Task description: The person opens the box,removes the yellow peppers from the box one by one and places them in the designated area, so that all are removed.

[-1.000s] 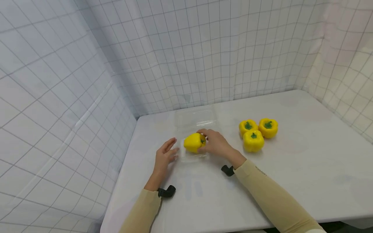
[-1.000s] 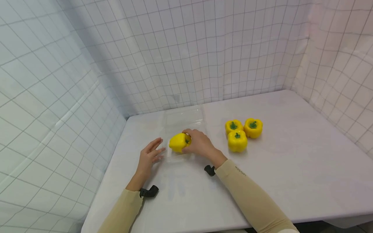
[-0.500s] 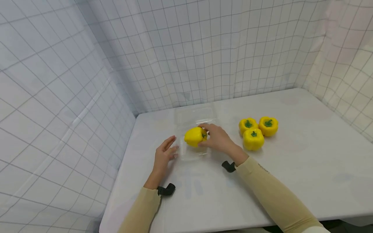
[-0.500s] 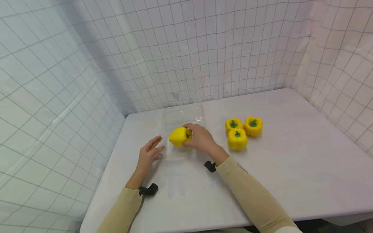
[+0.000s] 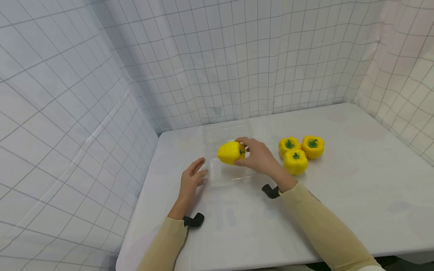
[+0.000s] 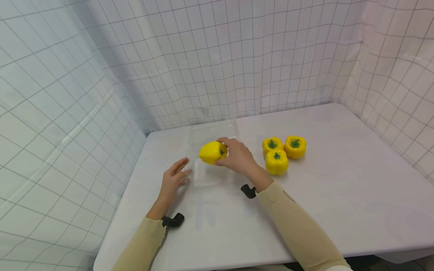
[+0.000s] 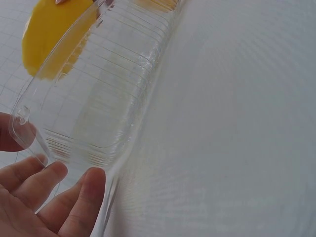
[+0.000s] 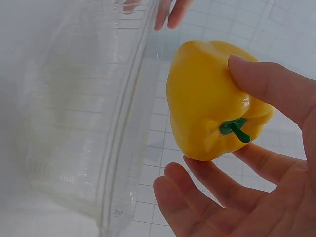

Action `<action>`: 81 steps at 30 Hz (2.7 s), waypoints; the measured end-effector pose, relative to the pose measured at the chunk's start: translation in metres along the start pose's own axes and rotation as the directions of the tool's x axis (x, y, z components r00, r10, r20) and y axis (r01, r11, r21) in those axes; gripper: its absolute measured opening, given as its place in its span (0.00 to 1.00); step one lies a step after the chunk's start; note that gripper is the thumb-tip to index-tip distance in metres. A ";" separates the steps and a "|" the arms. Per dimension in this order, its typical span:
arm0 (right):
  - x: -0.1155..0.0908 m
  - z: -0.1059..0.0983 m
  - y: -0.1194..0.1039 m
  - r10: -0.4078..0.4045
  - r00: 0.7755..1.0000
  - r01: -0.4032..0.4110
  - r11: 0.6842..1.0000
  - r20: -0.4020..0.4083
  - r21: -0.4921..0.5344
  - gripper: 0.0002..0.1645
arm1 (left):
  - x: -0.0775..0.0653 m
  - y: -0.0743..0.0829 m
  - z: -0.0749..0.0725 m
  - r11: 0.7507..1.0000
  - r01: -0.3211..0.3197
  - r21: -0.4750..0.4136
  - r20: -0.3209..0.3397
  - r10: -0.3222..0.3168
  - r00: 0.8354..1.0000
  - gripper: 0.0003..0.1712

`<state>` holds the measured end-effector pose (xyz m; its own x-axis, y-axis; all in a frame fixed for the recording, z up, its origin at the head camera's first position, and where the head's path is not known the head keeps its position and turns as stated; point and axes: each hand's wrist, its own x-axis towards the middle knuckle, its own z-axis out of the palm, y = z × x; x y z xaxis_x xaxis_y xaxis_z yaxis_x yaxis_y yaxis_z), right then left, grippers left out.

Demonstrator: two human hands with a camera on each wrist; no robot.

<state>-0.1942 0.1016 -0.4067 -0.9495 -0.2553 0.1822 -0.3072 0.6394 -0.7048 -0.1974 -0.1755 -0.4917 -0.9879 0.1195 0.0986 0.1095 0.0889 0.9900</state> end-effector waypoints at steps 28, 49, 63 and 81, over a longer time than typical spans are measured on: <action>-0.022 -0.037 -0.020 -0.003 0.996 0.007 0.999 -0.084 0.046 0.44 | -0.002 0.002 0.001 1.000 -0.001 0.012 -0.009 0.001 1.000 0.29; -0.035 -0.060 -0.016 -0.003 0.985 0.020 0.995 -0.174 0.095 0.44 | -0.004 0.000 0.001 1.000 -0.002 0.011 -0.013 0.002 1.000 0.29; -0.040 -0.082 -0.014 0.002 0.972 0.014 0.998 -0.236 0.065 0.45 | -0.005 0.012 -0.001 0.999 0.032 -0.008 0.033 -0.031 0.999 0.31; -0.050 -0.117 -0.012 0.060 0.963 -0.045 0.997 -0.264 0.063 0.45 | -0.016 0.029 0.002 0.999 0.031 -0.009 0.032 -0.031 0.999 0.32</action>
<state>-0.1499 0.1913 -0.3271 -0.9493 -0.0156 0.3139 -0.2593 0.6034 -0.7541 -0.1786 -0.1732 -0.4648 -0.9867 0.1487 0.0650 0.0781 0.0838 0.9934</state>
